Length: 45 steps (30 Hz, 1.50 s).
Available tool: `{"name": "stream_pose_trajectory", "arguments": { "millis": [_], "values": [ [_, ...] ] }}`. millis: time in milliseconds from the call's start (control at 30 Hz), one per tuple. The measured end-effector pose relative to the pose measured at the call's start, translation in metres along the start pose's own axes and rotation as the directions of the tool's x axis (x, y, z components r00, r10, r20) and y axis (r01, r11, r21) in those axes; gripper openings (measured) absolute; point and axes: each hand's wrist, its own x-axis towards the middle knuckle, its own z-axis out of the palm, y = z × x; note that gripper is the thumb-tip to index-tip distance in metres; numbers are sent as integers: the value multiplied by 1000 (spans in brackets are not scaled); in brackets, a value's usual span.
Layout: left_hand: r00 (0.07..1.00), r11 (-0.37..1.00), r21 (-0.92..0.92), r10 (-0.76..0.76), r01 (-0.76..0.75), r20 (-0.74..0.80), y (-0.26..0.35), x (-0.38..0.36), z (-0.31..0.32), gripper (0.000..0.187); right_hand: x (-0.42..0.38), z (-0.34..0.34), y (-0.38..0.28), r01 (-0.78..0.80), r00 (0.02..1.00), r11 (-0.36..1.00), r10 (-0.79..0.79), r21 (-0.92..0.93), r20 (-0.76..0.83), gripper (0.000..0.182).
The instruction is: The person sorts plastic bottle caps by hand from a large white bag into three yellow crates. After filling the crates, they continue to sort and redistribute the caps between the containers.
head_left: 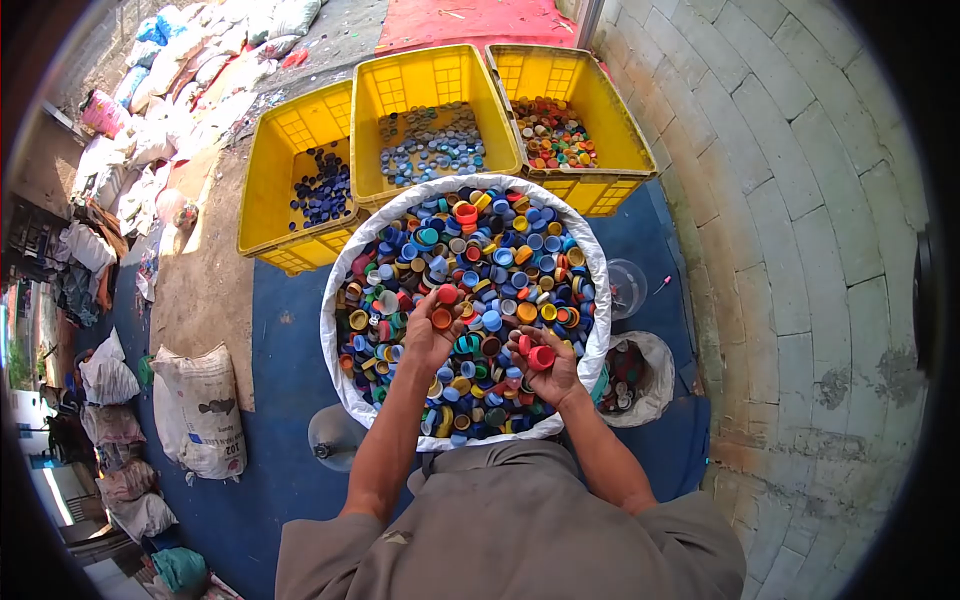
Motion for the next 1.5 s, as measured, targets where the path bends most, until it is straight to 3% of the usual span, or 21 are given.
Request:
{"name": "stream_pose_trajectory", "arguments": {
  "millis": [33, 133, 200, 233, 300, 400, 633, 733, 767, 833, 900, 933, 1000, 1033, 1100, 1167, 1267, 1333, 1400, 1467, 1500],
  "values": [
    [998, 1000, -8, -7, 7, 57, -5, -6, -3, 34, -1, 16, -2, 9, 1000, 1000, -10, -26, -7, 37],
    [998, 998, 0, -55, 55, 33, -23, -22, -1, 32, 0, 22, -7, 48, 999, 999, -48, -10, -9, 47],
    [1000, 1000, -6, -2, 2, 27, -34, -30, 0, 29, -1, 27, -8, 70, 996, 997, -72, 42, 44, 50],
    [999, 999, -34, 7, -6, 33, -40, -31, -1, 28, -3, 29, -10, 60, 996, 991, -68, 117, 61, 61],
    [995, 992, -127, 7, 5, 98, -49, -30, -4, 27, -4, 28, -14, 79, 994, 991, -87, 106, 72, 67],
    [995, 972, -223, -64, 79, 74, -59, -33, 5, 29, -7, 22, -19, 124, 987, 985, -134, 117, 83, 70],
    [976, 941, -260, -202, 217, 83, -92, 4, 28, 41, -11, 3, -36, 291, 950, 924, -251, 247, -184, 64],
    [969, 949, -203, -225, 241, 102, -94, 46, 71, 46, 18, 4, -69, 461, 865, 864, -388, 200, -320, 60],
    [965, 947, -197, -231, 252, 121, -88, 64, 99, 48, 30, 18, -88, 488, 860, 846, -424, 215, -283, 67],
    [964, 958, -187, -180, 217, 195, -68, 100, 162, 61, 67, 47, -138, 514, 857, 828, -482, 223, -183, 62],
    [929, 939, -287, -76, 189, 362, -43, 132, 216, 88, 104, 82, -194, 504, 852, 833, -523, 227, 30, 54],
    [897, 919, -338, -34, 200, 440, -28, 147, 240, 105, 114, 101, -209, 526, 840, 815, -543, 243, 4, 44],
    [906, 907, -397, 46, 137, 420, -4, 160, 265, 113, 132, 140, -240, 571, 813, 776, -581, 270, -49, 25],
    [909, 894, -428, 67, 129, 412, 4, 160, 268, 113, 143, 138, -251, 561, 824, 792, -564, 241, -62, 34],
    [910, 886, -457, 121, 81, 396, 17, 158, 255, 111, 147, 127, -257, 531, 845, 820, -530, 213, -67, 56],
    [904, 881, -469, 154, 57, 398, 22, 154, 218, 105, 129, 113, -249, 499, 864, 840, -500, 214, -54, 91],
    [921, 897, -442, 169, 4, 352, 31, 130, 150, 81, 113, 60, -220, 539, 842, 838, -533, 89, -79, 85],
    [934, 927, -365, 197, -79, 297, 36, 99, 102, 60, 84, 41, -183, 549, 831, 836, -546, -8, -107, 65],
    [955, 934, -314, 235, -170, 182, 37, 66, 54, 50, 60, 17, -143, 502, 803, 808, -568, -307, -182, 51],
    [961, 939, -258, 258, -226, 97, 34, 33, 8, 40, 35, 4, -102, 421, 781, 770, -577, -479, -239, 38],
    [961, 940, -227, 273, -255, 51, 29, 21, -20, 39, 28, -10, -81, 364, 754, 663, -622, -654, -210, 29]
  ]
}}
